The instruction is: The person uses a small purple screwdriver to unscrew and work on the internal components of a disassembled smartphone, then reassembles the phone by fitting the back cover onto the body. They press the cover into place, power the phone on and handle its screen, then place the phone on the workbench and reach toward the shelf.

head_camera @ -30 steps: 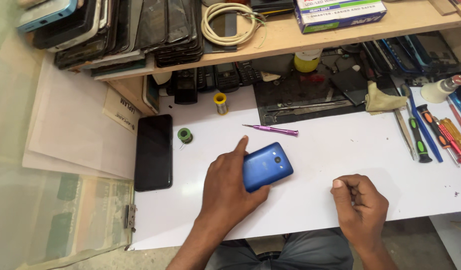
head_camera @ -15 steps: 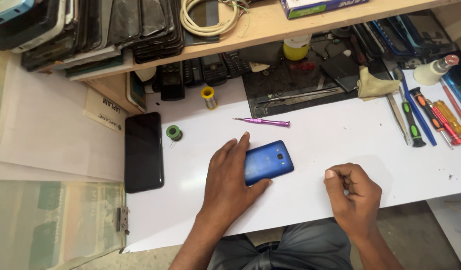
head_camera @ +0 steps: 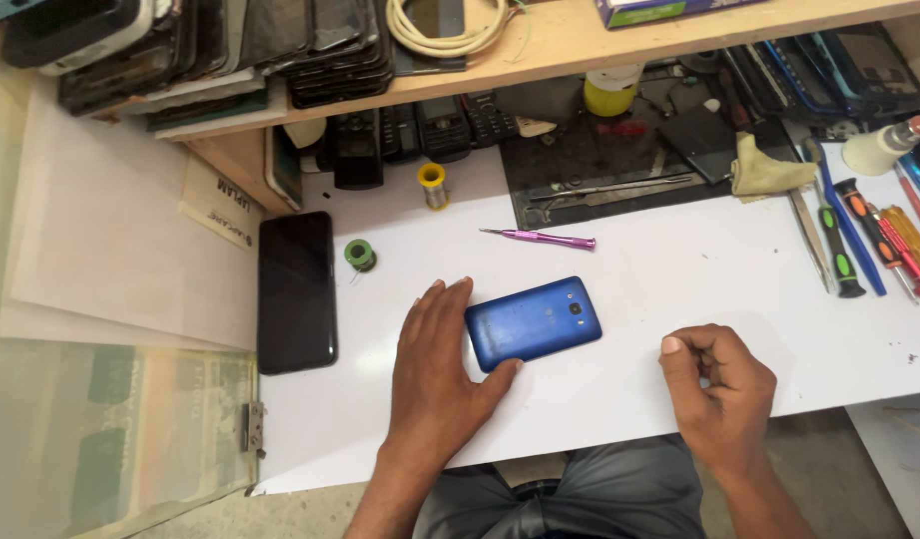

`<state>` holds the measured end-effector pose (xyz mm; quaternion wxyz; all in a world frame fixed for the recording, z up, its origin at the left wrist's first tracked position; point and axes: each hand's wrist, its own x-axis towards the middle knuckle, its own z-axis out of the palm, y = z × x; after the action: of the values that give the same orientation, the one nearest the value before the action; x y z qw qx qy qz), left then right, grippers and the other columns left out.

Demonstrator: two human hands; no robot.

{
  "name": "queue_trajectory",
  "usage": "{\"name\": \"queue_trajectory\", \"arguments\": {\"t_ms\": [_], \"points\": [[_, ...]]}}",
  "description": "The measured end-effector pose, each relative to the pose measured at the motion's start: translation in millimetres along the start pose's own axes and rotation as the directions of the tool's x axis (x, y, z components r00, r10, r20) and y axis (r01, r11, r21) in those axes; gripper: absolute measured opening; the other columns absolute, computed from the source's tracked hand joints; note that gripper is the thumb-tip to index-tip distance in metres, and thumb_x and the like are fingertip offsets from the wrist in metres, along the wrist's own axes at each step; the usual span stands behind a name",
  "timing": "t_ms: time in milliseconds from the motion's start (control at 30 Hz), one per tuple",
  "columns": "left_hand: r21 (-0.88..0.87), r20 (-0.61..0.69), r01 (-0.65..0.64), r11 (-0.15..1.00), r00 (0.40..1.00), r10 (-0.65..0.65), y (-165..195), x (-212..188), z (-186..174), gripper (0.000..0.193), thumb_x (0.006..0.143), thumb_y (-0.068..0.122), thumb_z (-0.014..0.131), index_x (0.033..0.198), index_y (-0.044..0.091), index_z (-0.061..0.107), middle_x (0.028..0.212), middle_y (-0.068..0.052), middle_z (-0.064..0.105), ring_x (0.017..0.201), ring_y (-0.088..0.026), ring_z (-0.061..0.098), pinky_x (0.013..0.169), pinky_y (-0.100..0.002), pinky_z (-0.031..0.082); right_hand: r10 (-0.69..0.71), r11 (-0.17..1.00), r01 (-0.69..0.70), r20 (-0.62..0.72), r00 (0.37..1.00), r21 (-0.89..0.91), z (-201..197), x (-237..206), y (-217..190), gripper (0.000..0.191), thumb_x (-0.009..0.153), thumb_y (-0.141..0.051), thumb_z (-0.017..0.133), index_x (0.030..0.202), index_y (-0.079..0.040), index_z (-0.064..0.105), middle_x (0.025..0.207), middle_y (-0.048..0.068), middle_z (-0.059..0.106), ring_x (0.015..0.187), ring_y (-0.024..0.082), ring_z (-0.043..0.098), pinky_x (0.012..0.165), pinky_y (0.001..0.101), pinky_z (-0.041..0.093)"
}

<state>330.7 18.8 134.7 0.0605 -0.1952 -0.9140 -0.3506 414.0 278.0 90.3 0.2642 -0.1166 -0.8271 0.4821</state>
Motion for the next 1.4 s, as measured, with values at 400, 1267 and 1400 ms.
{"name": "queue_trajectory", "arguments": {"t_ms": [400,1267,1400], "points": [[-0.021,0.000,-0.048,0.999,0.999,0.048,3,3,1,0.083,0.068,0.025,0.087,0.138,-0.002,0.050,0.133,-0.024,0.058,0.133,-0.041,0.049,0.118,-0.053,0.031,0.030,0.999,-0.030,0.009,1.000,0.045,0,2,7,0.011,0.100,-0.009,0.068,0.098,0.002,0.066,0.080,0.003,0.068,0.069,0.005,0.058,0.060,0.0207,0.046],[-0.708,0.377,0.471,0.526,0.882,-0.281,54,-10,21,0.031,0.097,0.008,0.060,0.126,-0.002,0.053,0.100,-0.014,0.071,0.083,-0.017,0.070,0.067,-0.030,0.061,0.018,0.998,-0.017,-0.007,1.000,0.062,-13,0,9,0.010,0.100,-0.008,0.068,0.098,0.002,0.067,0.079,0.004,0.068,0.069,0.005,0.059,0.063,0.0211,0.048],[-0.808,0.461,0.516,0.284,0.854,-0.241,54,-12,43,0.033,0.099,0.003,0.055,0.130,-0.003,0.047,0.106,-0.015,0.070,0.086,-0.016,0.072,0.070,-0.028,0.063,0.007,0.999,-0.007,-0.008,1.000,0.036,-13,1,7,0.010,0.100,-0.008,0.068,0.097,0.001,0.068,0.080,0.004,0.068,0.069,0.006,0.059,0.063,0.0213,0.048]]}}
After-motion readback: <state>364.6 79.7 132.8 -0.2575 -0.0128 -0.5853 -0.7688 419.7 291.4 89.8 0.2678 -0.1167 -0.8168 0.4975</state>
